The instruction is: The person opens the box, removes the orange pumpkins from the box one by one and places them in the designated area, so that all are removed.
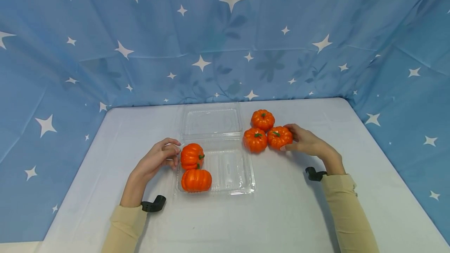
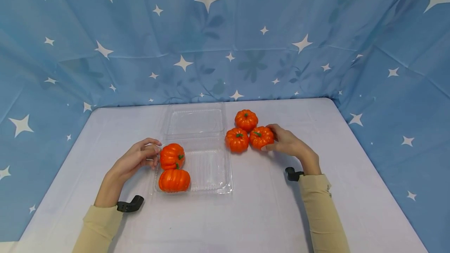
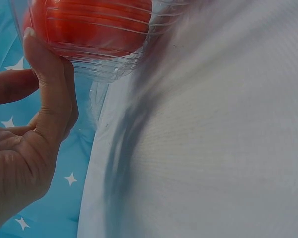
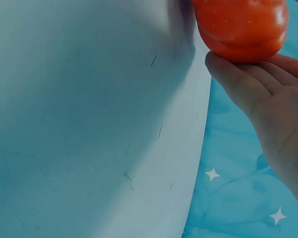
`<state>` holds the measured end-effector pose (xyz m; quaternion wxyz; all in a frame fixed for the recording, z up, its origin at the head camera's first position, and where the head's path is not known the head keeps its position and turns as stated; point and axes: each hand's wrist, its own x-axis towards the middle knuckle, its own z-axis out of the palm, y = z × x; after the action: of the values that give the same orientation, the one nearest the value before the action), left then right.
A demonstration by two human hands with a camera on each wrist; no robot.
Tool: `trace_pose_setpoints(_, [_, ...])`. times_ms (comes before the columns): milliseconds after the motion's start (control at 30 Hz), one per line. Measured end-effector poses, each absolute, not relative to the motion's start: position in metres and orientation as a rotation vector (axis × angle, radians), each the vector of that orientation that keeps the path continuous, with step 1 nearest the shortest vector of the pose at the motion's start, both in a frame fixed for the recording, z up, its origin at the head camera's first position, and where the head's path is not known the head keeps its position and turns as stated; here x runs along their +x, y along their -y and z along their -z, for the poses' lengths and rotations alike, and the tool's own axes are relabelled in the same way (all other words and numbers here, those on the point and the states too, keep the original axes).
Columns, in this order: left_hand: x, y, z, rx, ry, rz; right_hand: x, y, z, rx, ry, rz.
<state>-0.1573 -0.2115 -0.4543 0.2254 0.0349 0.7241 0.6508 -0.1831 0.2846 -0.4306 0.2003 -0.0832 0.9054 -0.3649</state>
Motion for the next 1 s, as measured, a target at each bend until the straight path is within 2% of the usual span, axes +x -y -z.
trace_pose_setpoints(1000, [-0.1568,0.2119,0.4561,0.115,-2.006,-1.789,-0.1866,-0.2864,0.4345,-0.242,-2.535,0.989])
